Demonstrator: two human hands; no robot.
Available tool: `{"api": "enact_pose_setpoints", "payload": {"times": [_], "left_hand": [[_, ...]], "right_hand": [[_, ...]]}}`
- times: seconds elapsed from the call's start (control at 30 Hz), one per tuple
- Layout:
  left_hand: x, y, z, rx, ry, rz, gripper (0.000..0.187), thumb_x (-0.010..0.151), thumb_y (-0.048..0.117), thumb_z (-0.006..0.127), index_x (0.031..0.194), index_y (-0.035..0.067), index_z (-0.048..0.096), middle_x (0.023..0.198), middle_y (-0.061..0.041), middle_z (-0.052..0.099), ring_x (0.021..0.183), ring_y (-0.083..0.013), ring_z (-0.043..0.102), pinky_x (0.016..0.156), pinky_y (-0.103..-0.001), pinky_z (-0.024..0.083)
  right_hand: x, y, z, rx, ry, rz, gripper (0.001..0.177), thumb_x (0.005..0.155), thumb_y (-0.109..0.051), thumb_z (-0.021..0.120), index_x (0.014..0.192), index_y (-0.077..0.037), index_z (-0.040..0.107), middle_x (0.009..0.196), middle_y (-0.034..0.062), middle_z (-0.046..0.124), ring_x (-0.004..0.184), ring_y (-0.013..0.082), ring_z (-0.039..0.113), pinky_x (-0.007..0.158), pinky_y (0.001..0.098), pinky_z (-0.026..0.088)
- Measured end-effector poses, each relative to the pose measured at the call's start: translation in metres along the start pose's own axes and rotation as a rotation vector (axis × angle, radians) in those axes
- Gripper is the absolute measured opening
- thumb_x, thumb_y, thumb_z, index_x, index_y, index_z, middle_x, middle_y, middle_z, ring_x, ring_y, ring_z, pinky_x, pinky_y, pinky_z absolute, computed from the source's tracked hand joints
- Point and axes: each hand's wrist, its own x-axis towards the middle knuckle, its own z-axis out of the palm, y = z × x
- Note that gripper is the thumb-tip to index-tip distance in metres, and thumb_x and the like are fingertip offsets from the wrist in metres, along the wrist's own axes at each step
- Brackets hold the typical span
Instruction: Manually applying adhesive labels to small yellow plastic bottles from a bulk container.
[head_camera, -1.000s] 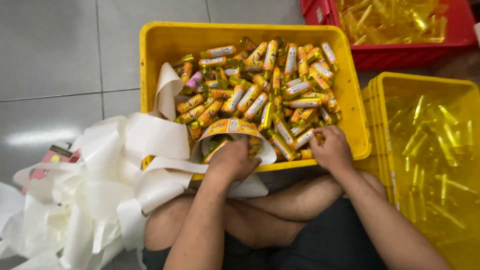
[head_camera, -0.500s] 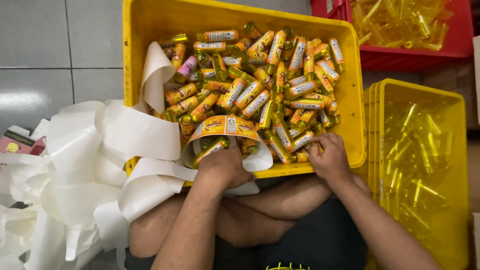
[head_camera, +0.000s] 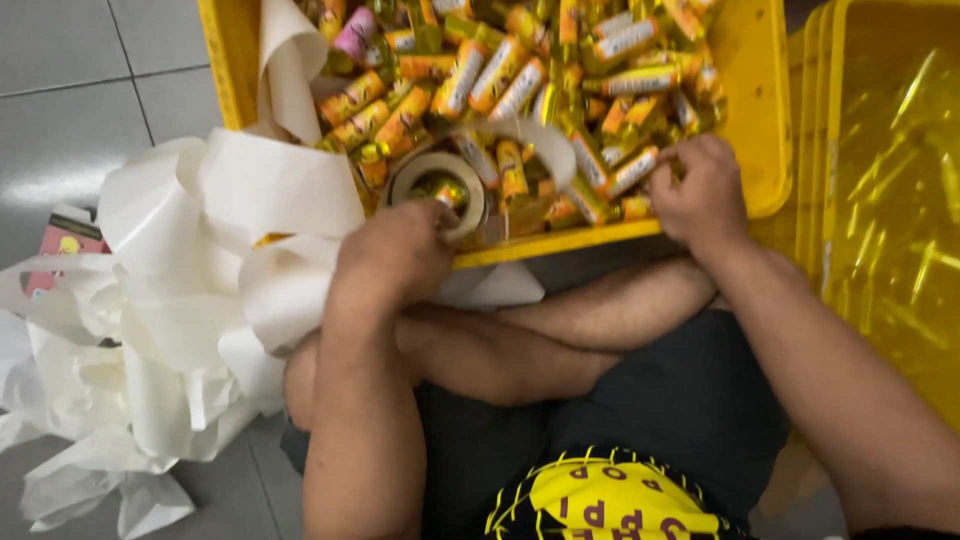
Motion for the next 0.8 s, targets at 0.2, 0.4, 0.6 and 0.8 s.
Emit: {"api": "enact_pose_setpoints", "payload": {"times": [0.2, 0.4, 0.6, 0.8], "left_hand": [[-0.041, 0.010, -0.017, -0.119, 0.142, 0.131, 0.035, 0.092, 0.021, 0.059, 0.120, 0.010, 0.076, 0.107, -0.028, 0.075, 0.113, -0.0504, 0.067, 0.097, -0.060, 0.052], [-0.030, -0.012, -0.002, -0.249, 0.295, 0.219, 0.028, 0.093, 0.031, 0.066, 0.114, 0.019, 0.080, 0.101, -0.020, 0.077, 0.108, -0.0453, 0.069, 0.094, -0.054, 0.053], [-0.009, -0.007, 0.002, -0.426, 0.643, 0.516, 0.053, 0.082, 0.015, 0.081, 0.130, 0.002, 0.065, 0.109, -0.011, 0.078, 0.091, -0.0236, 0.074, 0.078, -0.034, 0.058], [-0.007, 0.003, 0.002, -0.628, 0.470, 0.731, 0.051, 0.087, 0.006, 0.078, 0.135, 0.005, 0.061, 0.094, -0.005, 0.076, 0.073, -0.0099, 0.067, 0.062, -0.024, 0.056]], "right_hand": [[0.000, -0.001, 0.000, -0.020, 0.035, 0.003, 0.012, 0.089, -0.009, 0.068, 0.095, -0.004, 0.076, 0.089, 0.0142, 0.061, 0.090, 0.0400, 0.064, 0.088, 0.0483, 0.053], [0.001, 0.006, 0.006, -0.074, 0.019, -0.004, 0.011, 0.090, -0.012, 0.069, 0.097, -0.008, 0.076, 0.090, 0.0125, 0.063, 0.091, 0.0384, 0.067, 0.087, 0.0473, 0.055], [0.011, -0.062, -0.012, -0.212, 0.174, -0.094, 0.015, 0.093, -0.007, 0.070, 0.104, 0.001, 0.075, 0.099, 0.0186, 0.069, 0.093, 0.0349, 0.061, 0.082, 0.0438, 0.051], [0.029, -0.168, 0.007, 1.149, -0.389, 0.230, 0.054, 0.098, -0.014, 0.056, 0.148, 0.003, 0.044, 0.143, 0.0172, 0.057, 0.129, 0.0261, 0.057, 0.112, 0.0382, 0.046]]}}
